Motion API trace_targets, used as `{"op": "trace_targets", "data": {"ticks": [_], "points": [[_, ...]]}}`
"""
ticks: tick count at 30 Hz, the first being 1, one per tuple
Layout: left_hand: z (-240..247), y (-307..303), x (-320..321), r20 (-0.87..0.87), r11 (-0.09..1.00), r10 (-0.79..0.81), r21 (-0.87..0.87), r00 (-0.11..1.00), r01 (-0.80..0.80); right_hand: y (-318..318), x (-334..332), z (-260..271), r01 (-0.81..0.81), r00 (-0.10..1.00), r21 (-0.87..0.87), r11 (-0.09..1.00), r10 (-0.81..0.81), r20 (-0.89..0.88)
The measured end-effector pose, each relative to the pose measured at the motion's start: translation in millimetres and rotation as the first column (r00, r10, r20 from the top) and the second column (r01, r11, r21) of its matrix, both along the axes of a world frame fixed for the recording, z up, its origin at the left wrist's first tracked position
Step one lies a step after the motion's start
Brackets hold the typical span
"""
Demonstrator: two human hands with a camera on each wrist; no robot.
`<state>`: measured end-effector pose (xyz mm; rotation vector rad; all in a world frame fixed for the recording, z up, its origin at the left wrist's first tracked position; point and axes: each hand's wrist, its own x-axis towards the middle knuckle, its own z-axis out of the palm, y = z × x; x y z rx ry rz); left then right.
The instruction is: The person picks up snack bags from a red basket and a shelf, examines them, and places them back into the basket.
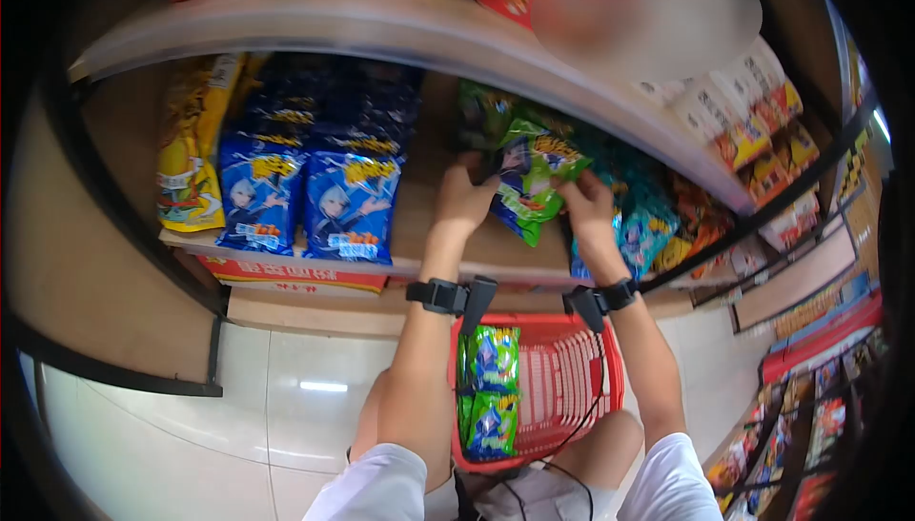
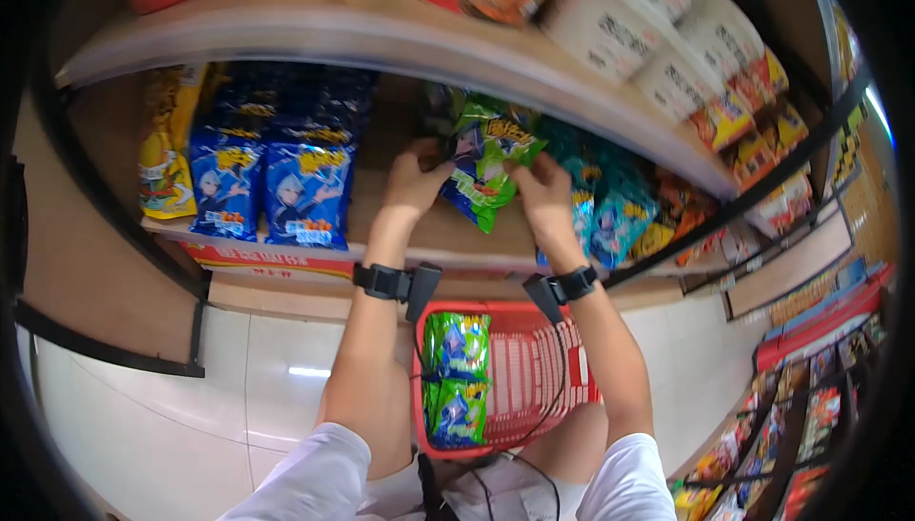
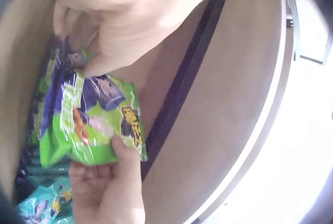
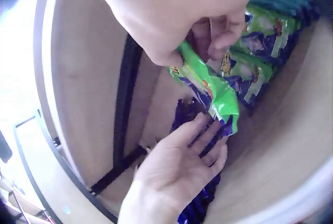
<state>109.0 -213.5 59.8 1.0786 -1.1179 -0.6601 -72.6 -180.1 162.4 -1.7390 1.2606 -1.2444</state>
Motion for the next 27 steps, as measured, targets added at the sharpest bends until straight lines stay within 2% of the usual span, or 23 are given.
{"op": "trace_targets", "data": {"ticks": [1,2,3,5,6,8,9,11,12,14,17,18,19,21,22,25,27], "points": [[5,10,-6,-0.038,0.976,-0.208,0.055,0.977,0.21,18,-15,1,-0.004,0.998,0.005,1.0,0.004,0.061],[27,28,-8,-0.087,0.905,-0.405,0.102,0.91,0.412,40,-28,6,0.038,0.997,0.011,0.999,-0.039,0.065],[47,43,-12,-0.15,0.788,-0.581,0.141,0.8,0.599,58,-43,5,0.086,0.994,0.018,0.996,-0.087,0.07],[59,57,-28,-0.178,0.606,-0.746,0.221,0.642,0.764,83,-76,-12,0.127,0.954,0.137,0.982,-0.159,0.254],[57,63,-39,-0.156,0.592,-0.765,0.212,0.625,0.778,92,-94,-21,0.131,0.938,0.174,0.976,-0.178,0.296],[57,76,-57,-0.173,0.474,-0.831,0.279,0.529,0.835,115,-103,-32,0.04,0.846,0.227,0.973,-0.154,0.51],[53,81,-66,-0.174,0.423,-0.855,0.31,0.488,0.852,120,-118,-44,0.005,0.842,0.25,0.968,-0.139,0.521],[45,95,-83,-0.036,0.456,-0.857,0.41,0.513,0.79,137,-127,-56,0.004,0.789,0.321,0.947,-0.2,0.581],[43,101,-88,0.063,0.488,-0.853,0.443,0.518,0.752,143,-132,-62,-0.009,0.799,0.325,0.946,-0.188,0.571],[39,113,-97,0.045,0.439,-0.878,0.477,0.477,0.762,151,-140,-69,-0.025,0.815,0.357,0.934,-0.187,0.548],[38,133,-106,-0.009,0.374,-0.896,0.527,0.445,0.763,165,-145,-70,-0.173,0.774,0.471,0.865,-0.176,0.608],[36,134,-109,-0.017,0.367,-0.897,0.528,0.441,0.766,166,-153,-78,-0.16,0.808,0.523,0.837,-0.193,0.556],[30,133,-113,0.036,0.42,-0.876,0.544,0.48,0.726,167,-157,-84,-0.136,0.851,0.543,0.829,-0.183,0.493],[14,133,-117,0.141,0.526,-0.82,0.567,0.554,0.634,171,-164,-96,-0.213,0.903,0.601,0.77,-0.08,0.423],[11,128,-116,0.35,0.599,-0.784,0.641,0.512,0.479,172,-168,-105,-0.245,0.91,0.626,0.74,-0.048,0.412],[15,136,-118,0.315,0.512,-0.824,0.769,0.47,0.382,181,-170,-127,-0.265,0.928,0.704,0.659,-0.026,0.373],[-1,135,-120,0.31,0.433,-0.883,0.828,0.352,0.356,183,-177,-154,-0.292,0.941,0.735,0.612,0.044,0.337]]}}
